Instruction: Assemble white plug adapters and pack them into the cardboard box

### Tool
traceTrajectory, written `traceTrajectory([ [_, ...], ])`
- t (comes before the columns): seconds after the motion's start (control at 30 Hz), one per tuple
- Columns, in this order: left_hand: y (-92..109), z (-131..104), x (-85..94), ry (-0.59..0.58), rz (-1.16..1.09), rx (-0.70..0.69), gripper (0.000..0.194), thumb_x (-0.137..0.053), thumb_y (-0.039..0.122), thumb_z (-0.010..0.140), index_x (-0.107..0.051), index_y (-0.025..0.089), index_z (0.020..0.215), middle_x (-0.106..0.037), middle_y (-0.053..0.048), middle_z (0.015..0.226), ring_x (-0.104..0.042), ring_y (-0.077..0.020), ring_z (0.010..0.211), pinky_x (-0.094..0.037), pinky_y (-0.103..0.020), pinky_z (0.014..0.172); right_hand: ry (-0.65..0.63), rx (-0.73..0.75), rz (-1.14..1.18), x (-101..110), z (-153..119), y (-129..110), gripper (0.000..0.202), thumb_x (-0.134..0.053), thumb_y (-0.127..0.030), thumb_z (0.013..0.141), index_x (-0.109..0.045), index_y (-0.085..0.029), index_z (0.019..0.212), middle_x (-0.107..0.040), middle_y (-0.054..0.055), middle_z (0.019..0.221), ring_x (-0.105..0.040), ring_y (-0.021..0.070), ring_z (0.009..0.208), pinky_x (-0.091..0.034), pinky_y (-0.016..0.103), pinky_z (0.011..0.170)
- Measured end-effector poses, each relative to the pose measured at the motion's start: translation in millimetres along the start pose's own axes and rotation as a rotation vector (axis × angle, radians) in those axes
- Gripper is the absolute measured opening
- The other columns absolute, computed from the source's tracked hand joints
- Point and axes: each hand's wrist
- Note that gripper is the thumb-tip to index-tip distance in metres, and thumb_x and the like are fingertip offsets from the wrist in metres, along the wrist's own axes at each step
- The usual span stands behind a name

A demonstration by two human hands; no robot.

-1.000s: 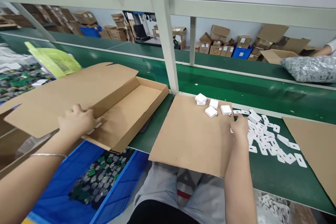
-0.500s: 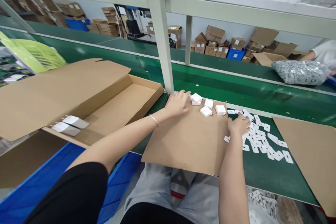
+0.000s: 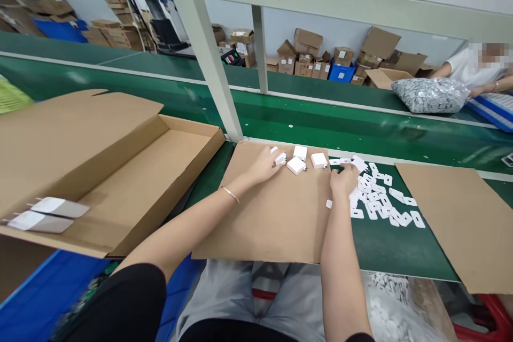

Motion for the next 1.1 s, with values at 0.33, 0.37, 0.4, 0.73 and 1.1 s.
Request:
traceTrajectory([
  [0.33,-2.7,-51.1,2.3,0.200,-0.159,0.090,0.046,-0.051,0.041,0.100,-0.056,0.026,0.143,-0.059,-0.013,0.133,-0.054,-0.0308,0.129,-0.044,-0.050,0.113,-0.121,0.084,-0.108,-7.3,-3.9,-5.2,0.039,-0.051,-0.031,0.096,-0.068,-0.009,0.122,-0.053,0.023,0.149,-0.045,0.0349,0.138,-0.036,0.047,0.111],
  [0.37,-6.2,-50.3,3.1,0.253,-0.181,0.087,0.049,-0.055,0.043,0.099,-0.054,0.026,0.144,-0.059,-0.013,0.135,-0.056,-0.0311,0.129,-0.044,-0.049,0.113,-0.108,0.068,-0.118,-5.5,-3.7,-4.9,0.037,-0.054,-0.034,0.094,-0.068,-0.010,0.119,-0.057,0.022,0.143,-0.048,0.0353,0.133,-0.038,0.046,0.108],
  [0.4,-10.5,-48.9,4.1,0.309,-0.216,0.085,0.053,-0.059,0.045,0.097,-0.051,0.025,0.146,-0.058,-0.013,0.139,-0.055,-0.0315,0.131,-0.045,-0.048,0.113,-0.101,0.059,-0.129,-3.8,-3.5,-5.0,0.035,-0.057,-0.037,0.093,-0.068,-0.011,0.115,-0.061,0.021,0.137,-0.051,0.0353,0.128,-0.040,0.046,0.104],
  [0.73,-53.2,-41.7,18.1,0.374,-1.138,0.297,0.040,-0.051,0.048,0.085,-0.060,0.022,0.114,-0.065,-0.012,0.114,-0.066,-0.0247,0.102,-0.058,-0.042,0.087,-0.136,-0.040,-0.229,-1.9,-2.6,-13.2,0.046,-0.056,-0.021,0.094,-0.060,-0.013,0.139,-0.063,0.020,0.129,-0.056,0.0328,0.125,-0.040,0.045,0.103],
  [1.1,-30.3,-45.2,10.0,0.351,-1.366,0.350,0.055,-0.086,0.038,0.074,-0.062,0.022,0.120,-0.075,-0.009,0.114,-0.069,-0.0228,0.116,-0.054,-0.036,0.096,-0.063,-0.148,-0.115,11.0,0.0,-13.3,0.044,-0.039,-0.014,0.097,-0.063,-0.014,0.134,-0.073,0.015,0.112,-0.065,0.0294,0.107,-0.045,0.040,0.092],
])
Point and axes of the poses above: each hand's wrist, its own z-axis towards the middle knuckle, its own x-axis out of the back of the hand, y = z × x
